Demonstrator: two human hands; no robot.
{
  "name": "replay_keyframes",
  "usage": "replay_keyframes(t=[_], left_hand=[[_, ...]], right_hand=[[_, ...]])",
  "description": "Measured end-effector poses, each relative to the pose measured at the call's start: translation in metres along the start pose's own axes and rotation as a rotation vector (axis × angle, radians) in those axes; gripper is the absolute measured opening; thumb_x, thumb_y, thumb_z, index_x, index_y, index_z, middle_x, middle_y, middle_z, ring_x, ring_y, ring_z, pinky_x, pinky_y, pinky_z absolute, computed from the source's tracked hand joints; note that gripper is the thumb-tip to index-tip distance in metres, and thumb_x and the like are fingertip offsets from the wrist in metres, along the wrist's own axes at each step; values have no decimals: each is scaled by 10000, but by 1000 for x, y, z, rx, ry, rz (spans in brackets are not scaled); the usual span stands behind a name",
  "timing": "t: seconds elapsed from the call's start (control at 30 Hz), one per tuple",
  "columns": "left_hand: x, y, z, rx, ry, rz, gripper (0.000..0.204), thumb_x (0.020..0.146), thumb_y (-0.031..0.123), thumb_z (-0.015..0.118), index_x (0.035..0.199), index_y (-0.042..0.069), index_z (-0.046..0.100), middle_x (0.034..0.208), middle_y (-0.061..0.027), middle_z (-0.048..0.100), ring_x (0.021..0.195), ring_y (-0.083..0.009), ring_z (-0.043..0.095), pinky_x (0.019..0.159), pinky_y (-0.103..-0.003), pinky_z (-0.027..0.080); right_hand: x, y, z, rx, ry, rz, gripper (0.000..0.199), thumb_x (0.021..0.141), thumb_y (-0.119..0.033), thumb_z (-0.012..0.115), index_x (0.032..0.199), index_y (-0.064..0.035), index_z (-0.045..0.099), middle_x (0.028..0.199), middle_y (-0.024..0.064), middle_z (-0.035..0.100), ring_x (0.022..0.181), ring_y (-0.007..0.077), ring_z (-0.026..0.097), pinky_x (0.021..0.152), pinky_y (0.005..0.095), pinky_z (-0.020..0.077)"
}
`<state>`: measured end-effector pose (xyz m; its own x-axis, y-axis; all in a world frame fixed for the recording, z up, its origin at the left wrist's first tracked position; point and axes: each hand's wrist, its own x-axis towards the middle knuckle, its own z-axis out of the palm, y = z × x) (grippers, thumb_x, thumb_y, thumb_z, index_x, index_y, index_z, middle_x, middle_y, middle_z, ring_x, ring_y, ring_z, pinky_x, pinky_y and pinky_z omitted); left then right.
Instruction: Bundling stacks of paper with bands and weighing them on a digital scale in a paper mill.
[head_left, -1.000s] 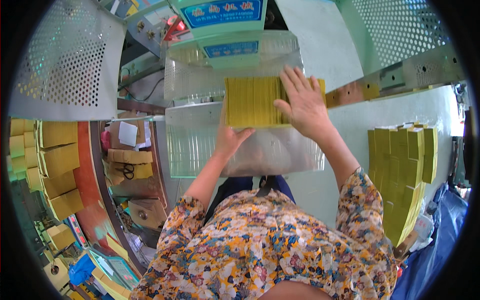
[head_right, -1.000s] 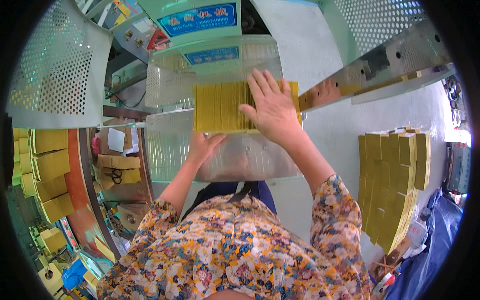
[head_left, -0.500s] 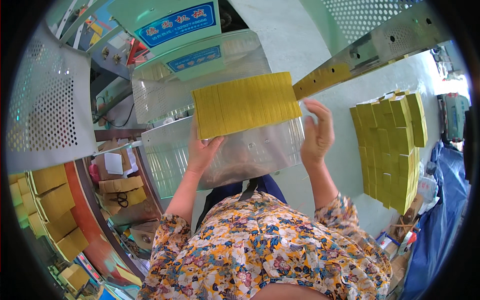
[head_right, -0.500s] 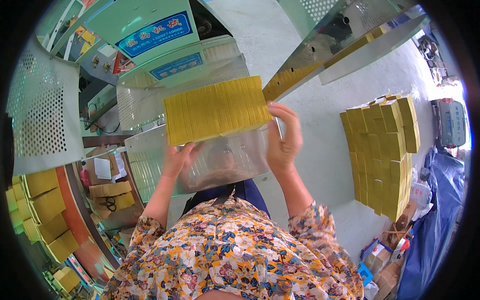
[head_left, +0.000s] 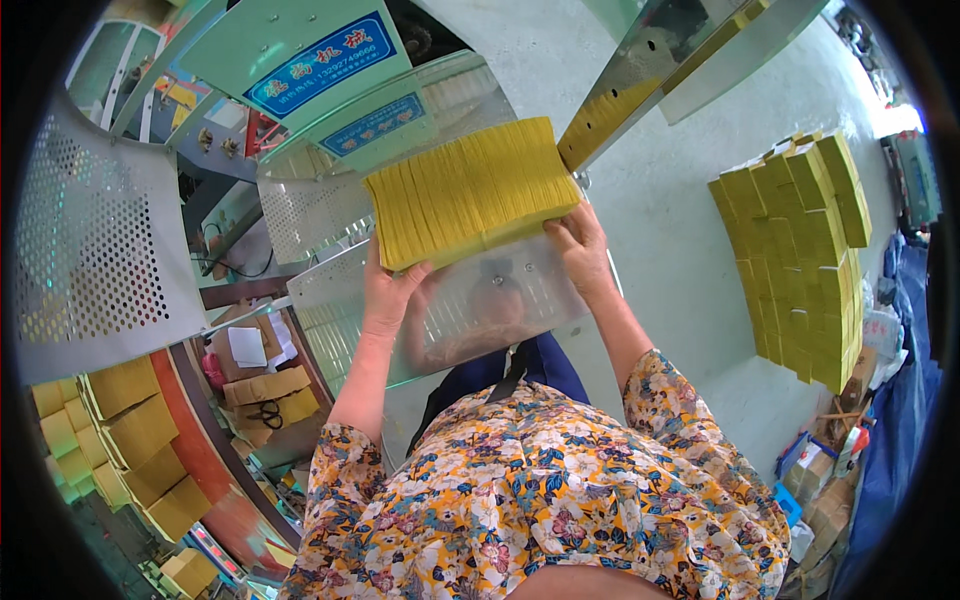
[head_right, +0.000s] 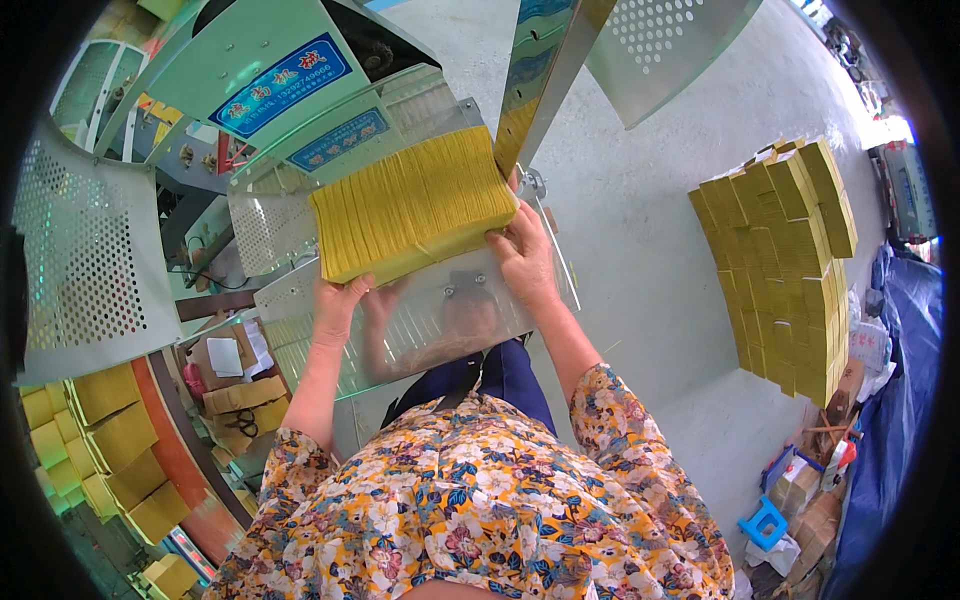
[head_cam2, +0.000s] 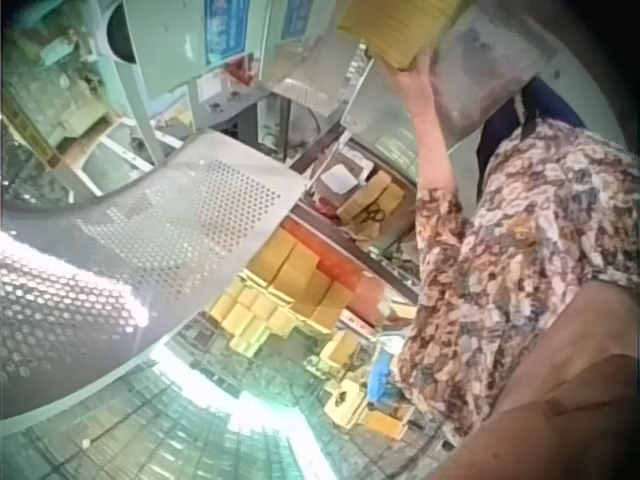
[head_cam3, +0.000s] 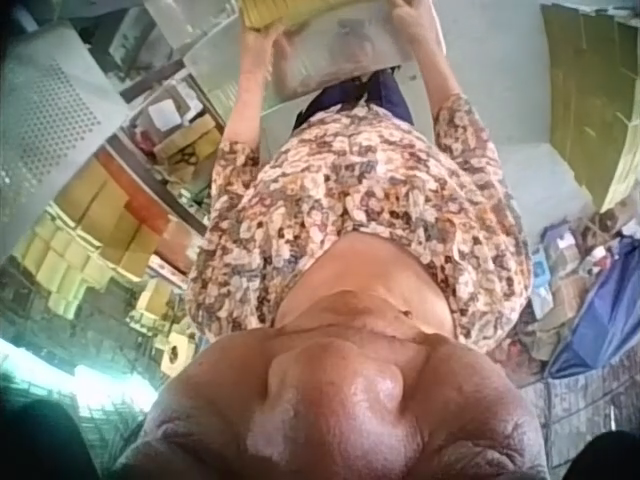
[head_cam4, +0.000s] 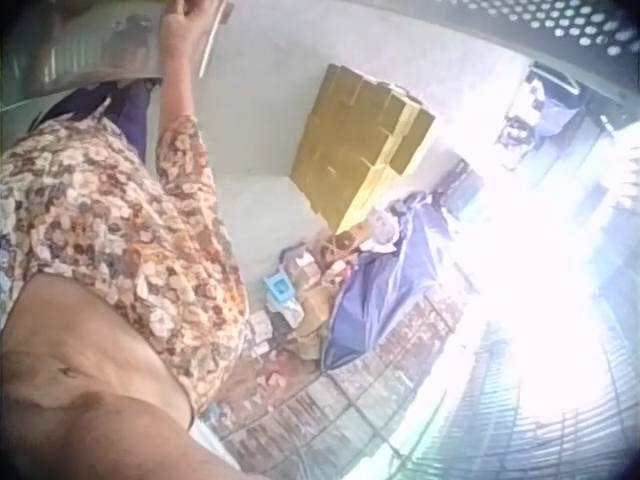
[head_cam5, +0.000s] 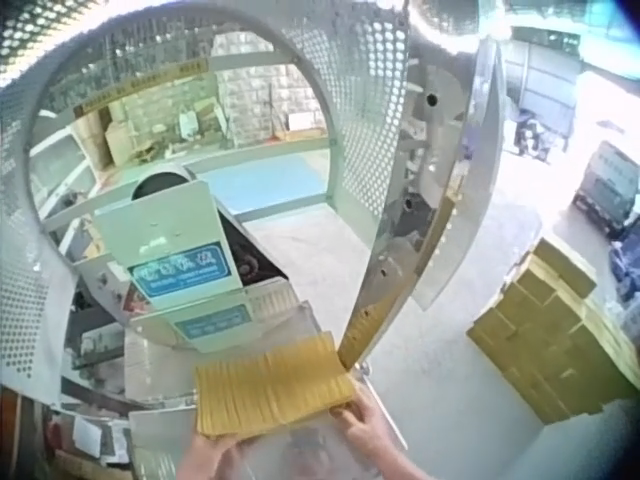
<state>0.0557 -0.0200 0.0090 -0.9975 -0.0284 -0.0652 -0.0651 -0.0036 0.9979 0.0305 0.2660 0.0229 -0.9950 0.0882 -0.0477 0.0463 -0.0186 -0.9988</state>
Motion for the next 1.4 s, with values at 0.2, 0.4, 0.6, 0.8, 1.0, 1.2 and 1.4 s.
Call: replay_keyframes(t=[0.2,0.4,0.6,0.8,1.0,1.2,1.4], left_hand=[[-24,50,-14,-95,14,-185,546,867,171,724,1331,2,493,1234,-75,589,1128,-169,565,989,-327,436],[-45,39,-23,30,-1,-469,513,962,356,556,1283,-44,539,1248,-106,594,1129,-192,570,976,-325,431],[-53,27,-36,-121,33,-484,581,1014,444,429,1341,-31,498,1308,-124,568,1191,-221,548,1016,-347,417],[-55,13,-39,-248,77,-436,639,1031,521,303,1397,18,450,1360,-103,536,1250,-225,512,1043,-363,403],[-66,4,-33,-324,239,-432,611,1026,502,350,1422,41,413,1413,-97,481,1304,-246,454,1087,-386,361],[-54,8,-5,-483,365,-334,598,1031,506,319,1462,94,364,1463,-79,419,1328,-260,423,1099,-407,344],[-52,-10,-16,-503,390,-324,588,1035,502,306,1456,97,370,1461,-87,422,1321,-268,428,1093,-427,354]], right_hand=[[-14,-75,-3,-497,-88,236,348,849,-177,647,1139,15,632,997,145,671,875,248,666,797,361,518],[-13,-36,-11,-578,-246,173,383,847,-295,648,1081,8,648,904,179,700,799,260,677,737,382,517],[1,-35,-25,-187,-254,381,366,937,-321,588,1179,-56,659,924,72,693,767,136,623,692,276,502],[-1,3,-26,-12,-186,297,368,962,-346,559,1208,-92,662,950,32,671,773,110,610,704,249,495],[-6,34,18,-42,-17,53,370,902,-361,629,1128,-72,674,1160,117,653,1060,246,624,905,348,483],[-9,38,32,190,-141,204,526,925,-420,571,1329,-84,544,1323,131,579,1199,263,551,1009,351,414],[-6,36,32,173,-162,213,567,912,-433,577,1357,-85,526,1341,149,561,1211,280,545,1017,353,411]])
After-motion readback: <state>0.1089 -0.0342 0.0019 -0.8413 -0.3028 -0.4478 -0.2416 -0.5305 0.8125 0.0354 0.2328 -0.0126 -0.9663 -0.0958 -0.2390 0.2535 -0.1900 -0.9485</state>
